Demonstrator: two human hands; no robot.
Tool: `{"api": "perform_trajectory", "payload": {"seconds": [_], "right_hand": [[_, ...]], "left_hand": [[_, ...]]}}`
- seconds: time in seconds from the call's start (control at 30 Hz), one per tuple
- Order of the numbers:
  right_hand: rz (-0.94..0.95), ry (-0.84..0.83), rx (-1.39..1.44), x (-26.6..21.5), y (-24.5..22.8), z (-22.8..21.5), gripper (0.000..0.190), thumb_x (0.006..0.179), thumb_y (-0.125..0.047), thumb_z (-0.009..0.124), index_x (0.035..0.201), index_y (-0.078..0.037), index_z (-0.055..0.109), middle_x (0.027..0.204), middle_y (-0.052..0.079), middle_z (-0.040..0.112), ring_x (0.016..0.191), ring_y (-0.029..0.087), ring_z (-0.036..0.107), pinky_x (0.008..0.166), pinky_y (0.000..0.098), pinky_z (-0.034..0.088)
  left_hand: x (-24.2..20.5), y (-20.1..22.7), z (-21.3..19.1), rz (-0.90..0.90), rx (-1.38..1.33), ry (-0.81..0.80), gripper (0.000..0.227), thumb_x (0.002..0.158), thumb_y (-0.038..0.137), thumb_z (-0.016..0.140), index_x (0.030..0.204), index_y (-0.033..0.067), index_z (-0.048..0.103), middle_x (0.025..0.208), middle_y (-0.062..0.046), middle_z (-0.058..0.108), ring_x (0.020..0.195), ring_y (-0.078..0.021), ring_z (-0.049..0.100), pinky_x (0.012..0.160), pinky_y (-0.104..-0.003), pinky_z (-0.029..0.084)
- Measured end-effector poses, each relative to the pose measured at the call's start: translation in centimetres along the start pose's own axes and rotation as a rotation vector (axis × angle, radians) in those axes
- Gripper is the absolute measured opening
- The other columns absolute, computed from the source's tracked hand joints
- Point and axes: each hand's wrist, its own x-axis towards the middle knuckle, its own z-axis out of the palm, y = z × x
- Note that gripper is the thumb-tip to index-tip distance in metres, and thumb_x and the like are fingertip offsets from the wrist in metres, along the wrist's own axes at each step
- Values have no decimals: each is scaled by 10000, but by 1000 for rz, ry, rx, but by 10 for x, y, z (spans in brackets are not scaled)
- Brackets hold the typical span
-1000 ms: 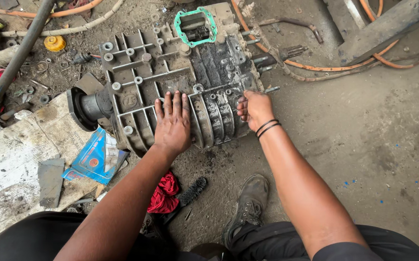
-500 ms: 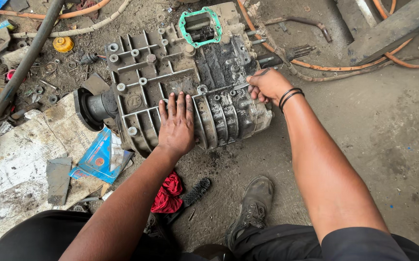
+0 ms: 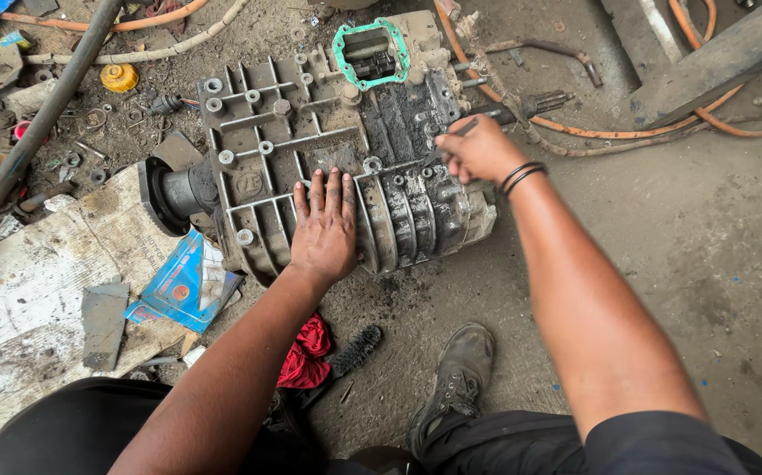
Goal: The person uses a small metal scraper to remove grime and carbon deposits from the cooling fins and surface of a large engine block. The person holds the engine steady with one hand while scraping with the other, working methodically across the metal surface.
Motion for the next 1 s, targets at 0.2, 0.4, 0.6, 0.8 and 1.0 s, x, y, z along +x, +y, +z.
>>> {"api": "perform_trajectory", "payload": {"seconds": [0.2,0.4,0.6,0.8,1.0], "right_hand": [[-136,283,282,-7,-11,35,207,997,-145,625,833,-21,654,677,15,672,476,99,578,390,287,419],[-186,481,-498,-34,-8,11,152,936,-210,736,851,-84,738,632,43,669,564,147,619,591,332,497],[32,454,110,-34,3,31,222,995,-175,636,897,22,668,673,37,667,533,123,641,454,303,503],[42,450,65,-22,7,49,212,985,-246,657,852,-82,657,624,26,652,441,104,569,394,252,460],[-54,651,256,-34,20,42,292,1010,-239,645,811,-26,661,608,53,630,473,127,572,434,282,460]], "left_hand": [[-2,-2,-3,15,-4,16,1218,773,443,815,1596,-44,61,1673,-250,102,1554,-433,44,1233,-592,15],[-1,-1,-5,9,3,-30,1230,788,454,810,1594,-42,23,1669,-264,63,1546,-436,3,1227,-586,-19],[-4,0,-7,0,2,-36,1239,786,469,811,1605,-36,31,1682,-247,68,1558,-427,3,1238,-579,-15],[-2,2,-6,-14,-6,-27,1247,770,467,821,1605,-16,31,1679,-229,64,1555,-411,9,1234,-572,-12],[-4,-1,-2,13,10,35,1198,794,463,806,1597,-30,66,1673,-238,101,1552,-426,44,1228,-588,13]]}}
